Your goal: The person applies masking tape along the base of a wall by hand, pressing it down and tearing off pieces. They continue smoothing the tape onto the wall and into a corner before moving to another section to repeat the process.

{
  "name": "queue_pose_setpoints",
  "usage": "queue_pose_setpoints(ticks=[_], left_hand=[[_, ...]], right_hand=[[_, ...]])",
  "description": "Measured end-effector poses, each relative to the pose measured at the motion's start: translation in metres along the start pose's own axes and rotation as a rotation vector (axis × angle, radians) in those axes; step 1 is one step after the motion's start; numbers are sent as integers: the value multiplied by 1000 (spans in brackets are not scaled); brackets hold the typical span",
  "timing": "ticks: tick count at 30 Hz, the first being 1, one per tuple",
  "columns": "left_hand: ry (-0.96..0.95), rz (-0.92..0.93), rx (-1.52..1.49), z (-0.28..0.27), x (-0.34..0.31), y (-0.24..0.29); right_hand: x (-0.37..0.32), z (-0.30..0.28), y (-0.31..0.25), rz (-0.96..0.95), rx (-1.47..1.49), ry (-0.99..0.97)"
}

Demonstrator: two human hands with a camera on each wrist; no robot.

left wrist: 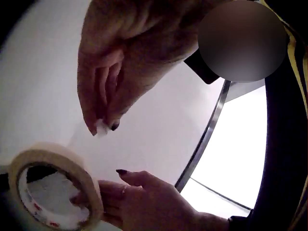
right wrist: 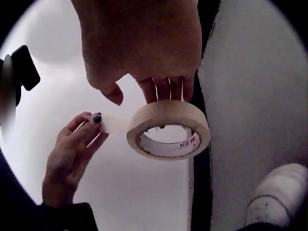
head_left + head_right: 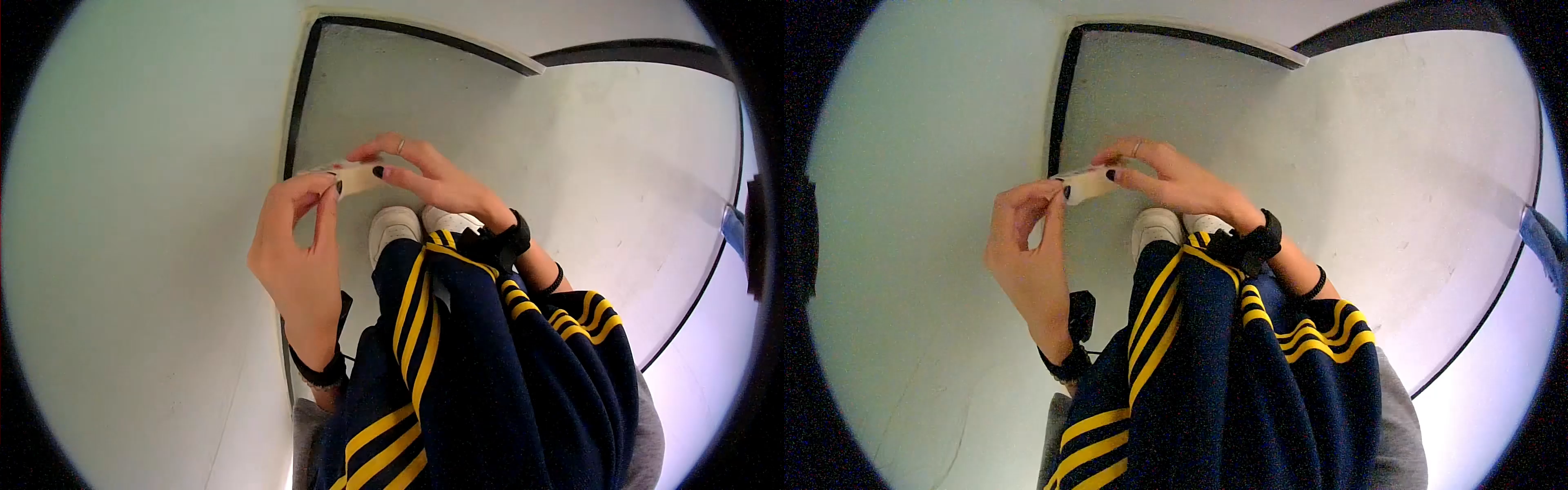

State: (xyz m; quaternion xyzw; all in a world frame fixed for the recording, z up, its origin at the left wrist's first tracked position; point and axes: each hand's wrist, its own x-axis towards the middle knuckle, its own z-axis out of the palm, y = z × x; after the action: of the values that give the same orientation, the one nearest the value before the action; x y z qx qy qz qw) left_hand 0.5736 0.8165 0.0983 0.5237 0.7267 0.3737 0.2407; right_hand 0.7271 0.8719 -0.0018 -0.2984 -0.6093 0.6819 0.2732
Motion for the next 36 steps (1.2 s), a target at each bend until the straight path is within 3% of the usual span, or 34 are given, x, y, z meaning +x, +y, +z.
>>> queue_pose_setpoints(ticks=[4,6,7,9,12,16,22,24,27,31,33,36], left_hand=[[-50,-112,-64,-14,-9,7],[-61,-214,-166,-14,-13,7],[-62,-216,-167,-13,-14,6],[-49,-254,-217,-10,-15,5],[-49,-217,-157,-8,-15,3],[-70,-182,-106,-8,-13,7],[-103,-93,-63,-6,-18,-3],[-163,195,-7,-9,-18,-13],[-168,187,-254,-1,-28,-13],[-261,352,-201,-9,-34,-9],[-67,268,-337,-3,-40,-8],[-9,267,-238,-2,-45,-5]], right_hand=[[-1,-3,-2,-32,-33,-104],[3,-10,-22,288,-146,-386],[2,-6,-15,291,-147,-386],[-2,6,3,108,133,-216],[-6,16,5,220,308,-175],[-7,9,-6,280,302,-219],[-8,10,3,254,182,-69],[-1,11,4,362,323,31],[-4,4,5,413,390,122],[-9,-5,-4,360,344,55],[-10,-11,-10,310,304,-1],[-11,-15,-17,295,283,27]])
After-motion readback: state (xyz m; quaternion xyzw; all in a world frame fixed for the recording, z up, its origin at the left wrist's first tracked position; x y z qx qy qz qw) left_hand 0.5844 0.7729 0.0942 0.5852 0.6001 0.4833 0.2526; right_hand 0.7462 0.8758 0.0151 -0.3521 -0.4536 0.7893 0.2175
